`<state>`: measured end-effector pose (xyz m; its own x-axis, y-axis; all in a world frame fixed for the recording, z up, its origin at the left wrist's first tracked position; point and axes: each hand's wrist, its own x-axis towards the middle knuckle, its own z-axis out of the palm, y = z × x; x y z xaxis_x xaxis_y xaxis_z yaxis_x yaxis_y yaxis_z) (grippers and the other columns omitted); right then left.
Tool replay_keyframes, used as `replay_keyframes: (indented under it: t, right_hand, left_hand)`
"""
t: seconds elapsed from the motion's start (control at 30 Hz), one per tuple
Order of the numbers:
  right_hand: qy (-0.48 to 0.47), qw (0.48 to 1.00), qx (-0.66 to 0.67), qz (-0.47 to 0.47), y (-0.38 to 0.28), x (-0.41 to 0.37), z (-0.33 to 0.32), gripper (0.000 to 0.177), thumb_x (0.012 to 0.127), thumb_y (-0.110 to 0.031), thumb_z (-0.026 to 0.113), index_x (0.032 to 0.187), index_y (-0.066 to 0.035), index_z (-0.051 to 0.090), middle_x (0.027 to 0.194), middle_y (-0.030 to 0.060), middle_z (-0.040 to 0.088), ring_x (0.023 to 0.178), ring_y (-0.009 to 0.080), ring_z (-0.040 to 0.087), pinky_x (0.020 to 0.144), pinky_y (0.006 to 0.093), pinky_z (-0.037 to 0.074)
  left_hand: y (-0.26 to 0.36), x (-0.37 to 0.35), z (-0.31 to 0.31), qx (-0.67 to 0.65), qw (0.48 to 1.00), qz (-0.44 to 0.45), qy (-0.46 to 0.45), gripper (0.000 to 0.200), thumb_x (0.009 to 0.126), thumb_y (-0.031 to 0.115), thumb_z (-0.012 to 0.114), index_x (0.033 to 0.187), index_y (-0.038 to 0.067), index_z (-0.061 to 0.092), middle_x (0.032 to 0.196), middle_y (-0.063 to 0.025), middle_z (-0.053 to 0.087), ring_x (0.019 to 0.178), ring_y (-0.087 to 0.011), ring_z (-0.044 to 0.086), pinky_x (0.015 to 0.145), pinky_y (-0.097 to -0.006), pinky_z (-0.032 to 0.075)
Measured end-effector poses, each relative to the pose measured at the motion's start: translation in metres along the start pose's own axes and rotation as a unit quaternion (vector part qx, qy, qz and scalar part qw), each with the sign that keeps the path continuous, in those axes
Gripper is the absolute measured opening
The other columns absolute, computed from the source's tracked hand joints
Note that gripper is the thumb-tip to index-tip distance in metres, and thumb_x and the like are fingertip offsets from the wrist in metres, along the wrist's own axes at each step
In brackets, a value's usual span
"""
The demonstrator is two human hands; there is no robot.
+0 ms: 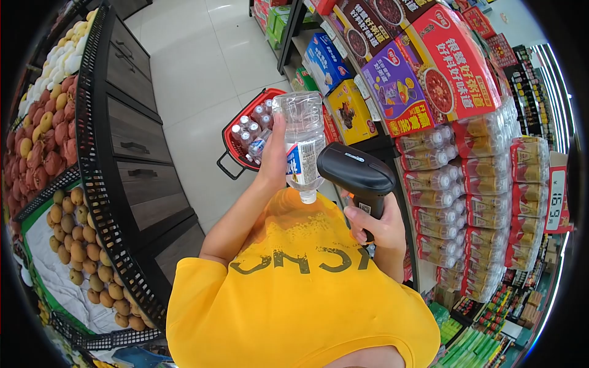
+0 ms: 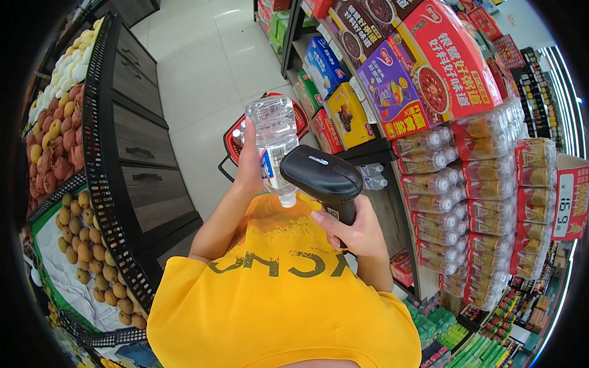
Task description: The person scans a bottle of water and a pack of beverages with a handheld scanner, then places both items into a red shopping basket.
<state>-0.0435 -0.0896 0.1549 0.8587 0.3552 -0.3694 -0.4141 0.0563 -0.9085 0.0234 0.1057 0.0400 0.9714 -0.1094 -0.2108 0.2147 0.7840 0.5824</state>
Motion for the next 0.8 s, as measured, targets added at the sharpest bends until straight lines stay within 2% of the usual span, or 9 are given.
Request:
replay_keyframes:
  t: [0.1, 0.2, 0.3, 0.33, 0.43, 0.53, 0.63, 0.7, 0.8]
  right_hand:
    - [0.009, 1.0, -0.001, 0.001, 0.0, -0.001, 0.001, 0.03, 0.083, 0.001, 0.067, 0.111, 0.004, 0.056, 0.07, 0.0033, 0.055, 0.042, 0.0073, 0.048, 0.038, 0.0226, 0.036]
    - [0.019, 1.0, -0.004, 0.011, 0.004, -0.002, -0.001, 0.032, 0.083, 0.0, 0.067, 0.113, 0.003, 0.055, 0.07, 0.0029, 0.055, 0.042, 0.0071, 0.048, 0.039, 0.0225, 0.036]
    - [0.038, 0.999, 0.008, 0.027, 0.011, -0.009, -0.006, 0.032, 0.084, -0.001, 0.067, 0.113, 0.003, 0.055, 0.068, 0.0027, 0.055, 0.042, 0.007, 0.048, 0.039, 0.0224, 0.037]
    - [0.045, 0.998, 0.008, 0.03, 0.012, -0.01, -0.006, 0.032, 0.084, -0.001, 0.067, 0.113, 0.003, 0.055, 0.067, 0.0025, 0.055, 0.042, 0.007, 0.048, 0.039, 0.0224, 0.037]
    - [0.075, 0.996, 0.016, 0.046, 0.017, -0.019, -0.009, 0.031, 0.085, -0.005, 0.068, 0.111, 0.003, 0.056, 0.064, 0.0016, 0.054, 0.041, 0.0069, 0.048, 0.039, 0.0227, 0.037]
    - [0.11, 0.992, 0.015, 0.052, 0.025, -0.028, -0.011, 0.029, 0.085, -0.005, 0.066, 0.11, 0.005, 0.055, 0.058, 0.0021, 0.051, 0.04, 0.0079, 0.046, 0.039, 0.024, 0.037]
    - [0.15, 0.985, 0.028, 0.079, 0.037, -0.039, -0.015, 0.03, 0.084, -0.011, 0.069, 0.109, 0.001, 0.057, 0.06, 0.0006, 0.052, 0.04, 0.0069, 0.046, 0.038, 0.0237, 0.035]
    - [0.172, 0.979, 0.042, 0.1, 0.041, -0.05, -0.017, 0.031, 0.084, -0.015, 0.072, 0.108, -0.001, 0.059, 0.062, -0.0005, 0.053, 0.041, 0.0061, 0.045, 0.039, 0.0232, 0.034]
    - [0.187, 0.974, 0.05, 0.12, 0.046, -0.057, -0.019, 0.031, 0.084, -0.018, 0.073, 0.107, -0.002, 0.059, 0.064, -0.0016, 0.053, 0.042, 0.0057, 0.045, 0.038, 0.0234, 0.032]
  left_hand:
    - [-0.002, 0.001, 0.0, -0.026, 0.999, -0.02, 0.012, 0.073, 0.095, 0.066, 0.032, 0.129, 0.004, 0.051, 0.11, -0.0135, 0.063, 0.098, -0.0228, 0.064, 0.088, -0.0372, 0.053]
    - [0.002, 0.004, 0.0, -0.137, 0.984, -0.114, -0.001, 0.08, 0.092, 0.071, 0.033, 0.122, 0.0, 0.056, 0.099, -0.0166, 0.066, 0.091, -0.0247, 0.066, 0.084, -0.0384, 0.055]
    - [-0.006, 0.014, -0.004, -0.13, 0.978, -0.161, -0.012, 0.073, 0.093, 0.069, 0.032, 0.117, 0.005, 0.057, 0.097, -0.0119, 0.067, 0.082, -0.0238, 0.069, 0.077, -0.0367, 0.057]
    - [-0.011, 0.018, -0.006, -0.155, 0.972, -0.174, 0.011, 0.072, 0.092, 0.071, 0.034, 0.115, 0.007, 0.058, 0.089, -0.0117, 0.067, 0.075, -0.0248, 0.069, 0.071, -0.0384, 0.058]
    - [-0.021, 0.022, -0.012, -0.15, 0.969, -0.19, -0.048, 0.068, 0.092, 0.068, 0.036, 0.115, 0.008, 0.058, 0.09, -0.0106, 0.067, 0.075, -0.0241, 0.068, 0.069, -0.039, 0.058]
    - [-0.04, 0.029, -0.015, -0.122, 0.975, -0.176, -0.06, 0.079, 0.089, 0.073, 0.039, 0.112, 0.0, 0.058, 0.091, -0.0121, 0.066, 0.078, -0.0222, 0.067, 0.076, -0.0393, 0.056]
    - [-0.055, 0.035, -0.015, -0.062, 0.978, -0.199, -0.012, 0.073, 0.091, 0.07, 0.039, 0.111, 0.003, 0.058, 0.091, -0.0117, 0.066, 0.077, -0.022, 0.066, 0.076, -0.0403, 0.056]
    - [-0.063, 0.038, -0.012, -0.061, 0.976, -0.205, -0.042, 0.061, 0.094, 0.06, 0.044, 0.114, 0.005, 0.057, 0.092, -0.0121, 0.065, 0.078, -0.0223, 0.067, 0.072, -0.0364, 0.056]
    - [-0.08, 0.04, -0.007, -0.027, 0.974, -0.226, -0.015, 0.06, 0.093, 0.059, 0.046, 0.109, 0.003, 0.057, 0.093, -0.0151, 0.065, 0.08, -0.0245, 0.067, 0.074, -0.0384, 0.056]
